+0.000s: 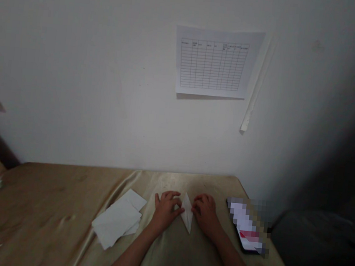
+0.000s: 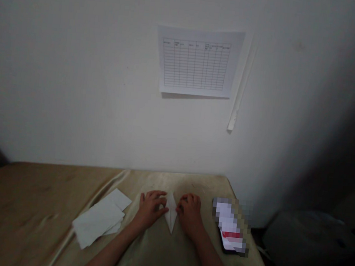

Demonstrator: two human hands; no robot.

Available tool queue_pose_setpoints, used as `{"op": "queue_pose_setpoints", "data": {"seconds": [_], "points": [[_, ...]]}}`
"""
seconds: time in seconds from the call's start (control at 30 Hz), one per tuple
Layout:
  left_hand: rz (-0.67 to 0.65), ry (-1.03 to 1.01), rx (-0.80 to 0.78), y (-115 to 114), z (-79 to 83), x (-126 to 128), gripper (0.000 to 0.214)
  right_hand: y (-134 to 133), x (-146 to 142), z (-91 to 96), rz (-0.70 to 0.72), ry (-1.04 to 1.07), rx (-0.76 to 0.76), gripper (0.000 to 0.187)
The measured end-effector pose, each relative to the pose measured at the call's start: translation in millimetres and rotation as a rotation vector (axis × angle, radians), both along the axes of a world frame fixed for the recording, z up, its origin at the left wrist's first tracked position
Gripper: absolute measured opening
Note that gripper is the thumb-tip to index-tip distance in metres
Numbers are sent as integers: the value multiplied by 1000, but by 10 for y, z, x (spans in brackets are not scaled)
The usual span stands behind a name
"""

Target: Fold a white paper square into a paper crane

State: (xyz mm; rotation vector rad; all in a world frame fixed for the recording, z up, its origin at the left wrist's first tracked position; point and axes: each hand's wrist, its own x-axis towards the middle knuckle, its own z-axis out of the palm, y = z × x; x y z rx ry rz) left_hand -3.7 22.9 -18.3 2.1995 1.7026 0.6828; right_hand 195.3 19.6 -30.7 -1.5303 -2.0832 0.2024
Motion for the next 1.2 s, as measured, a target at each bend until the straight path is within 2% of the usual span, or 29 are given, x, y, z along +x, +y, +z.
{"op": "queue_pose_setpoints", "data": {"seconds": [0.67, 0.9, 1.2], "points": [[2, 71, 31, -16, -32, 52, 9, -26, -11, -12, 30, 4, 8, 6], [-15, 101, 26, -33, -3, 52, 7, -54, -93, -38, -5, -20, 42, 37], [17, 87, 9, 10, -77, 30, 10, -37, -138, -10, -43, -68, 6, 46]]}}
